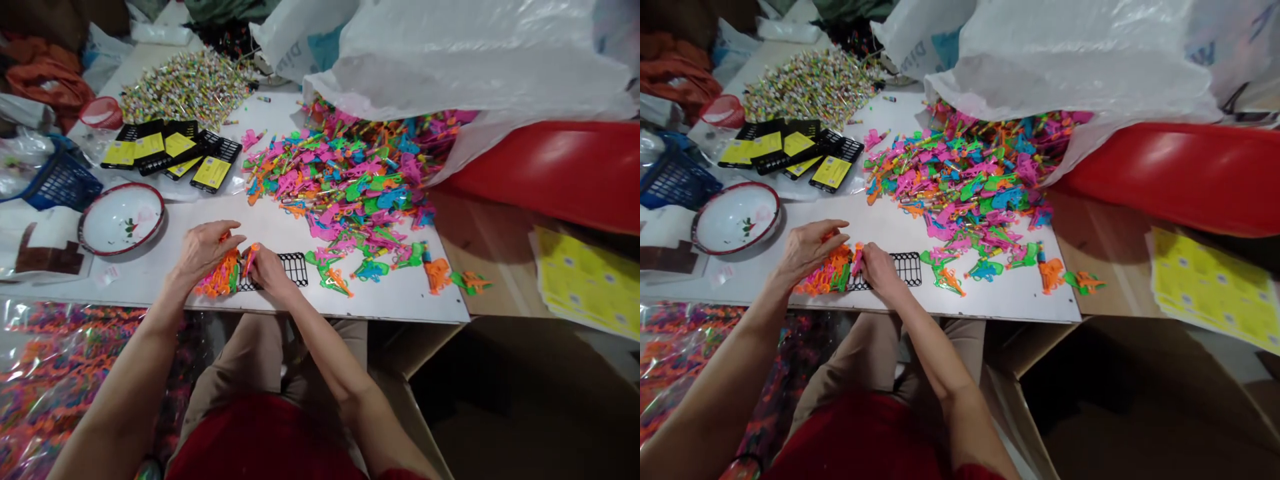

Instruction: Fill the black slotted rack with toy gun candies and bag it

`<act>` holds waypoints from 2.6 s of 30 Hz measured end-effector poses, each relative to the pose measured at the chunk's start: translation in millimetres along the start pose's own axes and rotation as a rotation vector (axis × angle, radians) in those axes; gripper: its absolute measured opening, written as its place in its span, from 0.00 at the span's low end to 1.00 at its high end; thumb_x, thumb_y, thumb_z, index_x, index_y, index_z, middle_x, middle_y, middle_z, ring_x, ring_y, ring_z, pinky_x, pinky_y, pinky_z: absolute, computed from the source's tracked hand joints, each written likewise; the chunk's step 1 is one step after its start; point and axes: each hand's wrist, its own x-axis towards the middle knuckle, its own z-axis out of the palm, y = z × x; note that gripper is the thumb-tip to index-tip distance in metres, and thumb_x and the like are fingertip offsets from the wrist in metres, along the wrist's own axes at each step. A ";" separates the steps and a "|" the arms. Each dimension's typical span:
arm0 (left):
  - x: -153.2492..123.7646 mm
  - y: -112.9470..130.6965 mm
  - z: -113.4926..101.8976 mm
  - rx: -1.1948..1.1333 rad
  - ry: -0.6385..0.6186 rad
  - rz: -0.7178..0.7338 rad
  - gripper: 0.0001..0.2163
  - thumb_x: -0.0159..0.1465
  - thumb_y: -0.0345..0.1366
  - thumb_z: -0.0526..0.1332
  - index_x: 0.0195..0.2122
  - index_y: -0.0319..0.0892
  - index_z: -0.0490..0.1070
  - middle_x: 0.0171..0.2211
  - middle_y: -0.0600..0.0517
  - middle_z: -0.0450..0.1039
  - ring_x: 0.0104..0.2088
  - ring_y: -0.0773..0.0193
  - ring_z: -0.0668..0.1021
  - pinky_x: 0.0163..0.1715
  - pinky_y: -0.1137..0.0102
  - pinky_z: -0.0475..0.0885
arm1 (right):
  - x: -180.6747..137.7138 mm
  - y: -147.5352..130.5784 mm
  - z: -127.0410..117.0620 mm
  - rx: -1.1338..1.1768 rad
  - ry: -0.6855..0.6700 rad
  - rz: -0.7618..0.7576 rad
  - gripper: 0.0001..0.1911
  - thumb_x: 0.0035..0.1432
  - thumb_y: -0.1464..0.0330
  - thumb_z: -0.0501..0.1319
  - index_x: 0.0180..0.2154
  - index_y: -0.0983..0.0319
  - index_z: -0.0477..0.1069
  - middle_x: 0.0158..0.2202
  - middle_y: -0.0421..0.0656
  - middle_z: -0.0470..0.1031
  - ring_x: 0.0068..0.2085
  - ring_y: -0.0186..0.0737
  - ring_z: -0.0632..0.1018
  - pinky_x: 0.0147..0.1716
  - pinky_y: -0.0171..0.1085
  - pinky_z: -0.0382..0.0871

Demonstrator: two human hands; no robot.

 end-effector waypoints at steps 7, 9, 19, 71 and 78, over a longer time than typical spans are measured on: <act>4.3 -9.1 -3.1 -0.042 -0.038 0.100 0.22 0.63 0.53 0.57 0.52 0.45 0.73 0.40 0.48 0.80 0.39 0.58 0.80 0.43 0.66 0.70 | 11.9 -10.9 -1.8 -0.272 -0.155 -0.029 0.11 0.66 0.69 0.53 0.47 0.66 0.67 0.44 0.52 0.73 0.40 0.45 0.76 0.37 0.39 0.68; 3.4 -9.7 -2.8 -0.044 -0.054 0.066 0.20 0.64 0.52 0.57 0.47 0.45 0.75 0.39 0.49 0.80 0.38 0.59 0.80 0.40 0.67 0.70 | 12.3 -6.3 -7.7 -0.259 -0.191 -0.083 0.11 0.65 0.65 0.56 0.43 0.66 0.70 0.41 0.49 0.75 0.39 0.43 0.76 0.36 0.37 0.68; -3.3 0.0 -1.6 -0.053 -0.040 0.076 0.15 0.65 0.49 0.58 0.39 0.43 0.76 0.35 0.50 0.80 0.36 0.59 0.80 0.39 0.67 0.71 | 119.1 23.9 -80.5 -0.513 0.091 -0.116 0.17 0.63 0.78 0.50 0.51 0.71 0.69 0.55 0.59 0.68 0.54 0.53 0.69 0.50 0.48 0.63; -2.4 -19.3 -22.3 0.016 -0.146 0.165 0.20 0.68 0.46 0.51 0.57 0.43 0.66 0.49 0.46 0.75 0.48 0.56 0.77 0.48 0.61 0.69 | 140.6 43.8 -89.4 -0.896 -0.155 -0.294 0.16 0.66 0.77 0.46 0.48 0.69 0.70 0.48 0.55 0.71 0.51 0.51 0.70 0.43 0.42 0.66; -0.1 -17.9 -26.1 -0.013 -0.178 0.154 0.18 0.67 0.44 0.53 0.53 0.41 0.70 0.42 0.47 0.76 0.42 0.58 0.77 0.45 0.63 0.70 | 138.4 36.2 -96.7 -0.784 -0.130 -0.166 0.13 0.63 0.78 0.50 0.44 0.73 0.71 0.46 0.58 0.72 0.50 0.51 0.70 0.44 0.41 0.64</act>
